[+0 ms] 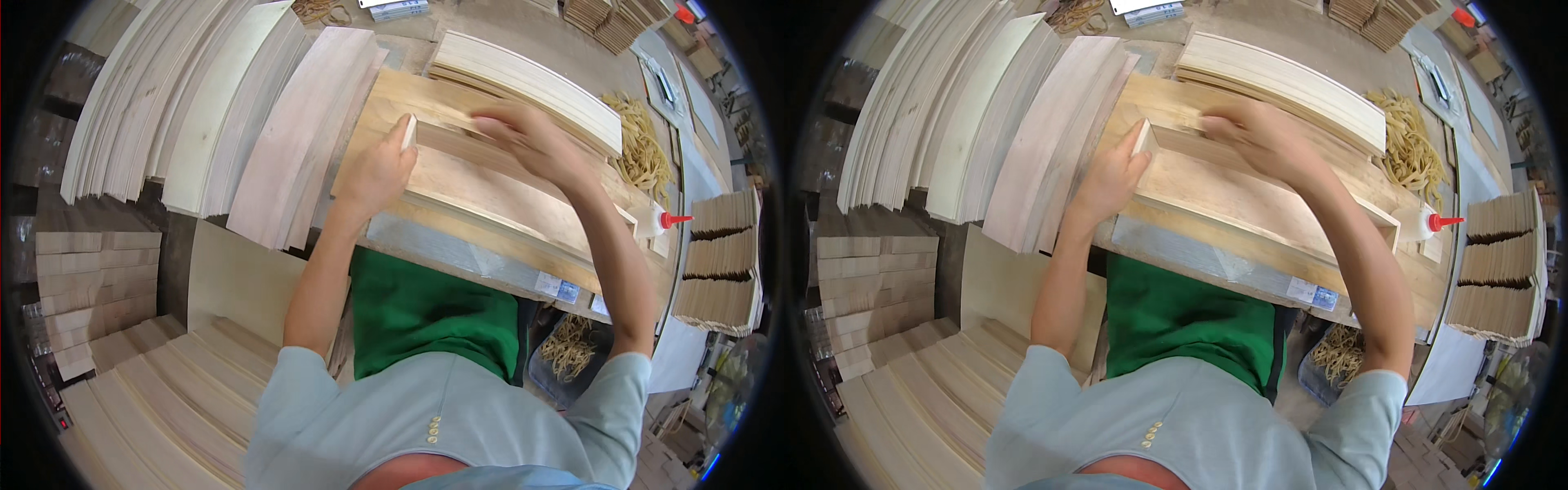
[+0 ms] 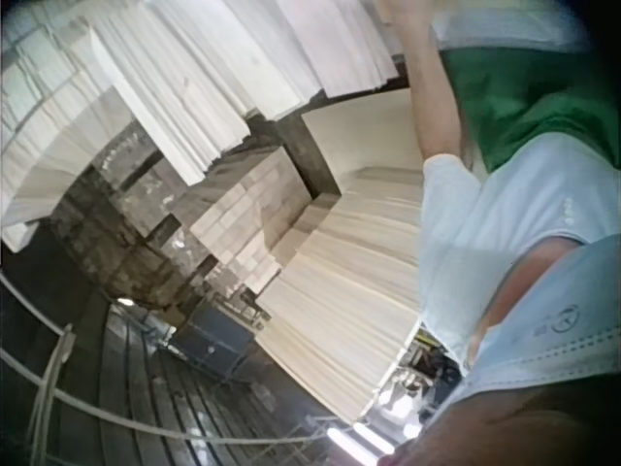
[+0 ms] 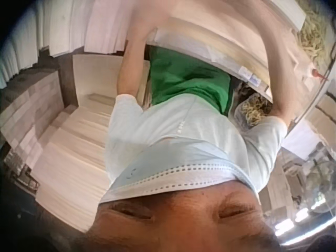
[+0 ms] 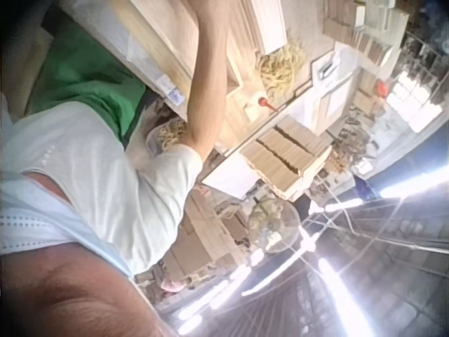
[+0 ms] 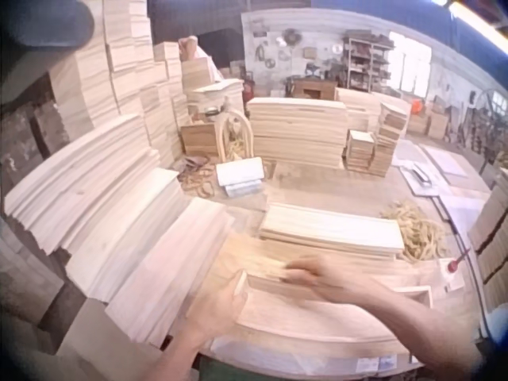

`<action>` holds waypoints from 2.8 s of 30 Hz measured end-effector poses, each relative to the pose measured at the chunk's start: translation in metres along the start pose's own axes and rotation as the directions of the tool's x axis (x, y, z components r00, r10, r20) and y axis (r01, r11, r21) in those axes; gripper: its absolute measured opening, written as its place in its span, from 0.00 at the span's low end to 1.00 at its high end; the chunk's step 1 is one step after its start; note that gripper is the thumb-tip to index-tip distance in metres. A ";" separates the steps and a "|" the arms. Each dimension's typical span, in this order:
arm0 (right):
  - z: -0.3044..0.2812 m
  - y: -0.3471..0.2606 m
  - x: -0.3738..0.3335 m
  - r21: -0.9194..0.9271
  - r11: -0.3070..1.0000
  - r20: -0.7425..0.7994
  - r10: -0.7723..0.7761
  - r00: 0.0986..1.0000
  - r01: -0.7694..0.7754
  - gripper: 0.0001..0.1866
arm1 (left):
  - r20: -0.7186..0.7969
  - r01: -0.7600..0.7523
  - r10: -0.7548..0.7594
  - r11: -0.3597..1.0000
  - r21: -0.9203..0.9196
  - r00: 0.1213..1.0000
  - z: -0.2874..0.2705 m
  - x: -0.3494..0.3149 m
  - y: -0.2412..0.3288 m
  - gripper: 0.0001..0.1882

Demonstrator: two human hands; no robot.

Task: The recorder is applying glue and assembling wooden boards into rectangular boxes and frames.

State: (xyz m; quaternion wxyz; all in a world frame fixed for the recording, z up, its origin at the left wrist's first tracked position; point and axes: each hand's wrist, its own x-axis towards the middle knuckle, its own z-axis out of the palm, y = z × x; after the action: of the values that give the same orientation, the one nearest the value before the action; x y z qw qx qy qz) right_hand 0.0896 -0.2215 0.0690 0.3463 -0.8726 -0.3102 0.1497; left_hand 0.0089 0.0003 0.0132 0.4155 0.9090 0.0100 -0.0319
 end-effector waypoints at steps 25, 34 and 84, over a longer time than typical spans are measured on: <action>-0.056 0.014 -0.029 -0.130 0.991 -0.206 -0.047 0.978 0.020 0.23 | -0.005 -0.044 0.044 0.989 -0.141 0.999 -0.005 -0.001 0.007 0.29; -0.100 0.102 -0.218 0.369 0.683 -0.269 0.728 0.631 -0.631 0.19 | 0.096 -0.033 0.067 0.947 -0.320 0.993 -0.005 0.008 -0.002 0.27; -0.057 0.098 -0.237 -0.349 0.917 -0.201 0.129 0.971 -0.194 0.61 | 0.310 -0.493 0.384 0.712 0.500 0.870 -0.020 -0.008 0.042 0.58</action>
State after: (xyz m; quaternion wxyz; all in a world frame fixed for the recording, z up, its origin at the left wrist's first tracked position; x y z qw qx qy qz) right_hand -0.0212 -0.4587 0.0525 0.1898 -0.9542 -0.2279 0.0406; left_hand 0.0035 -0.0117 0.0581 0.1228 0.9590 -0.2548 -0.0171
